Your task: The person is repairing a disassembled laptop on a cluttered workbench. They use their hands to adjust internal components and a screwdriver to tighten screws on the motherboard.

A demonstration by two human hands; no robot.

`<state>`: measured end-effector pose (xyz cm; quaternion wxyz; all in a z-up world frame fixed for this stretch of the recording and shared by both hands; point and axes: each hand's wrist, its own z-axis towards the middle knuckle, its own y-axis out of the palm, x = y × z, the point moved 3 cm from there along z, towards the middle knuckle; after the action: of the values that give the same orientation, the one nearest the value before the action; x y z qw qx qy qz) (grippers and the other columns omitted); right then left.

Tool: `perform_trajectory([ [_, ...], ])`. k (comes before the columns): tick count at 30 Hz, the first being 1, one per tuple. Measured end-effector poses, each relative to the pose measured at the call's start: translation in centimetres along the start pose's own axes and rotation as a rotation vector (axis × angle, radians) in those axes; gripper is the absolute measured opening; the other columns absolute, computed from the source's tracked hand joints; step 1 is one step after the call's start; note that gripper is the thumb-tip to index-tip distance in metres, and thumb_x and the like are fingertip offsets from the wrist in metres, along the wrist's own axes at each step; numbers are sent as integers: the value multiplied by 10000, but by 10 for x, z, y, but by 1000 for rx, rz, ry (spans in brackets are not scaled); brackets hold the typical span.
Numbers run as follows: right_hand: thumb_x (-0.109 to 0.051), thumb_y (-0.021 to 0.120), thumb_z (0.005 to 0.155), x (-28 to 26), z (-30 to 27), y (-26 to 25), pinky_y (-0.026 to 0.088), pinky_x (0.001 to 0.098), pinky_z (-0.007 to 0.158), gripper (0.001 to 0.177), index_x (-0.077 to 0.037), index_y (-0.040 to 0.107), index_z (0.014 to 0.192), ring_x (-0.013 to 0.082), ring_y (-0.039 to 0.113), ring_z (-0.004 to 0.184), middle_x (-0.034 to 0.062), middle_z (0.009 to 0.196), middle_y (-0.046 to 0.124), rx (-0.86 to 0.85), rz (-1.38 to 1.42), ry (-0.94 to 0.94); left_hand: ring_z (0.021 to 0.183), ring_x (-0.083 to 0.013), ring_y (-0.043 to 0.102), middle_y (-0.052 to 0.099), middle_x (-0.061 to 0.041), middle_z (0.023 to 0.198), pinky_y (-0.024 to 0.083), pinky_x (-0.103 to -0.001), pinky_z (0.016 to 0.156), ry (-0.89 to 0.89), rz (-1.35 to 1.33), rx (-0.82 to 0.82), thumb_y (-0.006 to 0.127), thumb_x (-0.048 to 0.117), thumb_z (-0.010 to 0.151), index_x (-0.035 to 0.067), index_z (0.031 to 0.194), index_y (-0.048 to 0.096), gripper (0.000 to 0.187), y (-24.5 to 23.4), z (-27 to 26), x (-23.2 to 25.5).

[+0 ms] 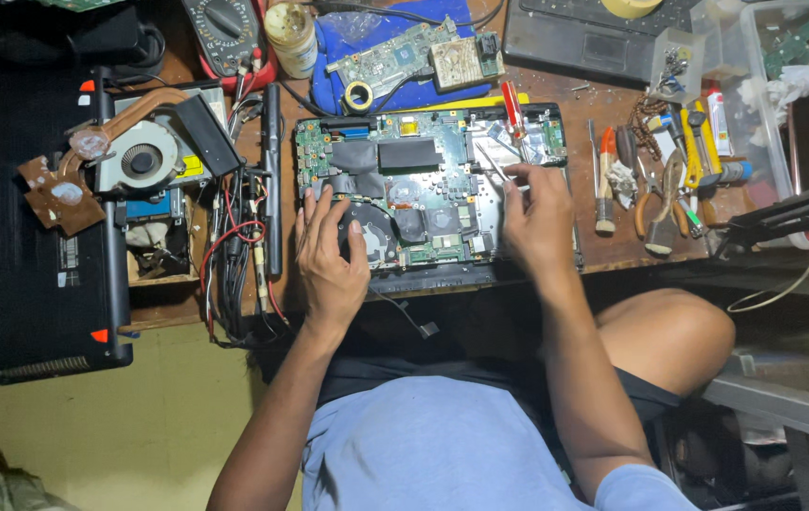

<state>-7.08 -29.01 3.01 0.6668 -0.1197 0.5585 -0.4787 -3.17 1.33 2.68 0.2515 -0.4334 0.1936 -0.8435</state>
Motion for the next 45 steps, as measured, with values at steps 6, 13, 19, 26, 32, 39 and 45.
perform_trajectory([
  [6,33,667,1034,-36,-21,-7,646,365,802,195,-44,745,1195,276,723,986,92,1086,607,14,-192,-111,1462,-466,564,689,-241,1467,410,-578,1221,11,-10,26,659,128,1064,19,1304,735,274,0,-2,-1],
  [13,25,637,1076,-43,-26,-18,597,372,833,204,-68,749,1220,279,695,988,105,1084,650,55,-2,-204,1474,-482,544,668,-246,1494,393,-589,1232,15,3,-16,657,122,1072,10,1311,733,275,-5,2,9],
  [19,-136,745,1081,-59,-24,-17,584,333,692,143,-133,786,1218,203,721,856,47,974,747,-171,273,-171,1443,-515,560,711,-269,1368,379,-667,1228,52,-54,-158,677,61,1044,-7,1250,751,230,-3,5,15],
  [26,-132,761,1076,-39,-26,0,601,423,796,93,-112,815,1149,320,760,905,104,985,775,-125,294,-221,1124,-297,721,740,-82,1139,546,-453,956,129,-110,-215,695,136,1058,96,1236,765,196,7,6,7],
  [32,-124,749,1094,-40,-26,1,586,440,843,77,-101,817,1120,343,763,923,113,981,782,-87,280,-209,970,-252,740,752,-21,1017,554,-400,868,28,-182,-137,676,118,1066,134,1144,775,127,-1,9,3],
  [39,-83,720,1104,-45,-27,-7,570,422,848,96,-77,811,1135,326,751,893,125,942,765,-90,334,-173,757,-300,676,651,-38,780,513,-408,727,71,-193,-55,658,185,1111,117,885,694,238,-4,4,8],
  [45,-70,746,1071,-44,-29,-9,570,429,852,93,-72,808,1140,305,749,901,122,956,770,-132,373,-182,750,-295,676,654,-31,770,516,-402,716,112,-132,-38,695,191,1088,123,869,687,229,-4,6,12],
])
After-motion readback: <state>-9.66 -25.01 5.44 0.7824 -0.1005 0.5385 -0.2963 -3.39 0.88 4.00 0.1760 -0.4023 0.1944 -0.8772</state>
